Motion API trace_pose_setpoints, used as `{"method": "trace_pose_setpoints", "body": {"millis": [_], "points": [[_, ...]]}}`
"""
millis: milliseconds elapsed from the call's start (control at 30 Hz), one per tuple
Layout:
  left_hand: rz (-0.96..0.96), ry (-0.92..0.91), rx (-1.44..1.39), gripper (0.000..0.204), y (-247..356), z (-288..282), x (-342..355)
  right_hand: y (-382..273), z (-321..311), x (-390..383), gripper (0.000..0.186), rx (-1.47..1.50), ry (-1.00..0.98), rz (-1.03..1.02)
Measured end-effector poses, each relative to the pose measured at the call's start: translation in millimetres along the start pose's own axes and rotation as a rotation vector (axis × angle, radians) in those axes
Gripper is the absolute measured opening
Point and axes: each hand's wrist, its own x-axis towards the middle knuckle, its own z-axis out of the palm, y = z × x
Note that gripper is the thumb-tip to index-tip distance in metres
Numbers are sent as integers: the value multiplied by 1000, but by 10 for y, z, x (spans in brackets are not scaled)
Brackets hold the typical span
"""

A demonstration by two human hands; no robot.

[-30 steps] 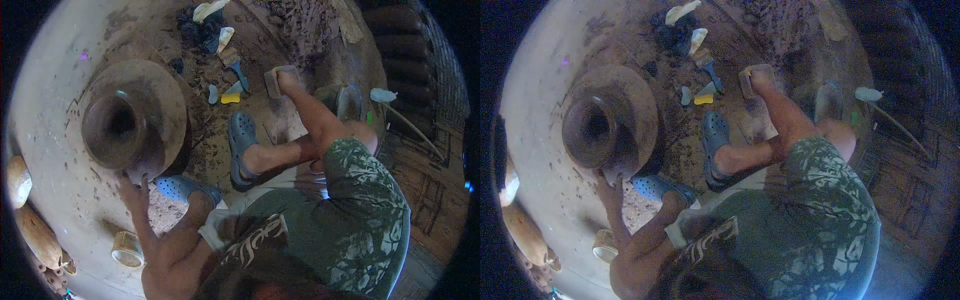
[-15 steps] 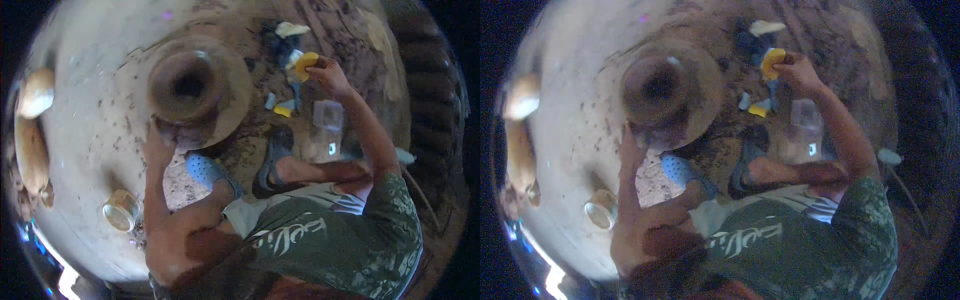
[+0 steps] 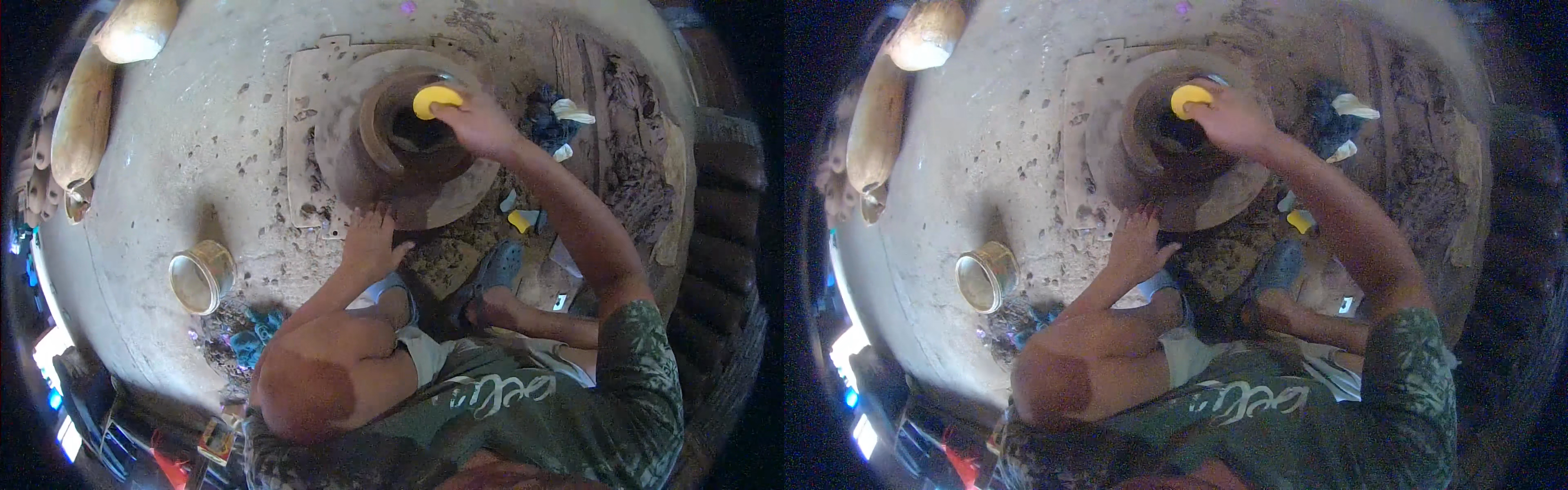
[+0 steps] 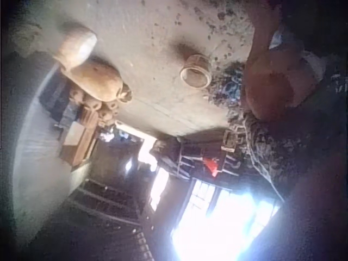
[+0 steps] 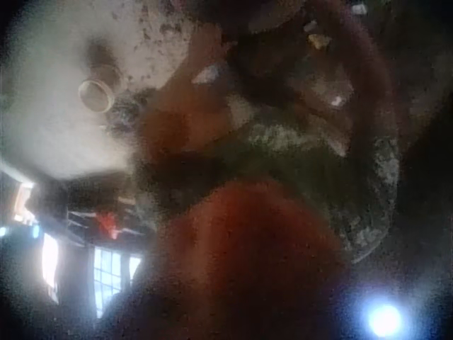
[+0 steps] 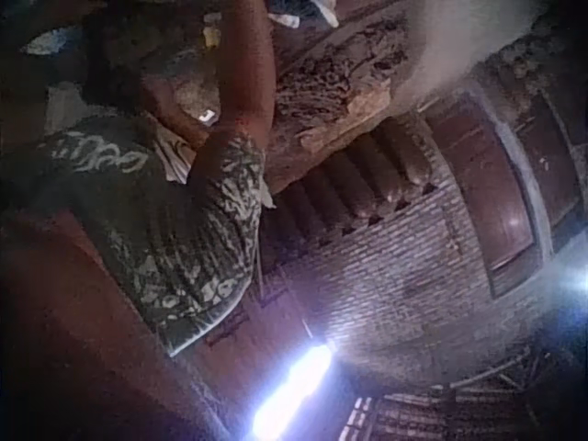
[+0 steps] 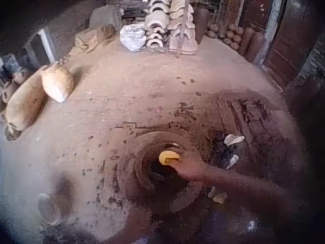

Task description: The person shapes the top and sides of a clay pot using a yellow rib tool and their hands while the wheel rotates, occasionally dipping their fingers into a container of water.

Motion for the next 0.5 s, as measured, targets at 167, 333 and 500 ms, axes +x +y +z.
{"method": "trace_pose_setpoints", "body": {"millis": [167, 333, 500], "points": [[-74, -55, 26, 86, 14, -134, -2, 96, 236, 190, 36, -353, -238, -129], [-150, 2, 3, 94, -382, -315, 249, 234, 590, 344, 32, -308, -163, -40], [-271, 523, -356, 90, -843, -58, 149, 286, 720, 435, 29, -203, -196, 114]]}}
